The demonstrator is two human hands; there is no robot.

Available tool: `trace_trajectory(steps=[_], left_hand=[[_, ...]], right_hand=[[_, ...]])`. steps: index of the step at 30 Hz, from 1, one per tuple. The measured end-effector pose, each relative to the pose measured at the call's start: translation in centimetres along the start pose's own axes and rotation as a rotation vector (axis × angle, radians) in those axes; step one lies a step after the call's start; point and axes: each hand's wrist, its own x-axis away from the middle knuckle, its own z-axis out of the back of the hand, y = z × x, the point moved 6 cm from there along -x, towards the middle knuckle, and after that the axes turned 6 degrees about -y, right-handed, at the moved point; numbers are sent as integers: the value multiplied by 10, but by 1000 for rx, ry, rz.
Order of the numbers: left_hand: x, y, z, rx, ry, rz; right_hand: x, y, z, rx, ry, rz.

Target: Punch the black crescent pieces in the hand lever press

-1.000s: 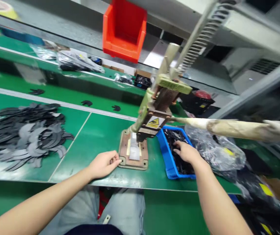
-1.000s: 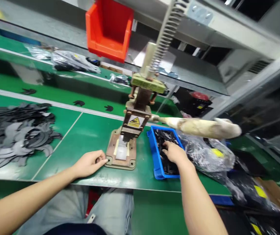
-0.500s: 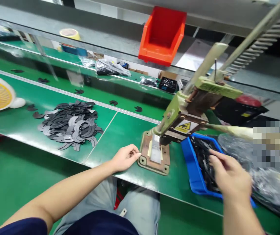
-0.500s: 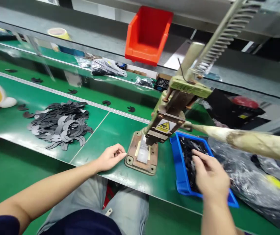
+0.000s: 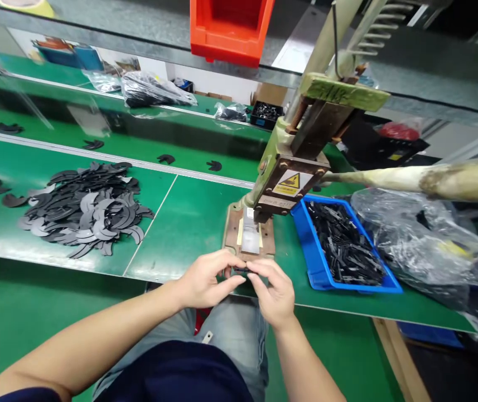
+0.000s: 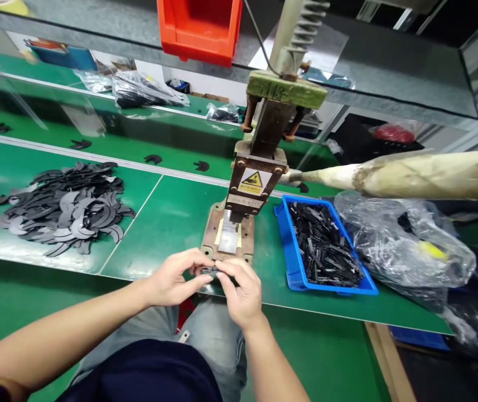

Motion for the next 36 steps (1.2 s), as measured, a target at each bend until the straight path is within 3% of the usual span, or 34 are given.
trace_trajectory(steps=[3,6,8,10,11,13,15,17,20,22,26,30,34,36], left_hand=[[-1,2,4,-13,46,-45],[-7,0,7,-69,9,-98],[-14,-13,11,-131,-12,-69],[-25,-36,20,-215,15,20],[-32,-49,24,-262,32,66],[-46,-72,28,-357,30,120],[-61,-88,25,-447,-25,139],[-74,-96,18,-522,-101,140],[-84,-93,8,-578,-189,115],[-88,-88,5,-584,-220,101],[-91,-84,4,-553,-230,103],[-93,-85,5,-483,-187,112],[-87,-81,7,-452,-167,97],[-78,-80,19,-462,-163,87]], right_hand=[[2,0,-2,24,-16,-7],[-2,5,2,54,-59,-29],[-12,11,21,85,-54,-91],[-32,9,61,76,84,-145],[-44,2,87,30,222,-134],[-70,-32,134,-118,422,67],[-98,-77,165,-211,465,280],[-125,-112,175,-210,372,297],[-142,-143,171,-174,338,399],[-133,-145,162,-169,393,488],[-84,-114,135,-71,522,436],[-40,-81,109,107,503,272],[-27,-66,108,144,659,282],[-27,-56,107,175,694,240]])
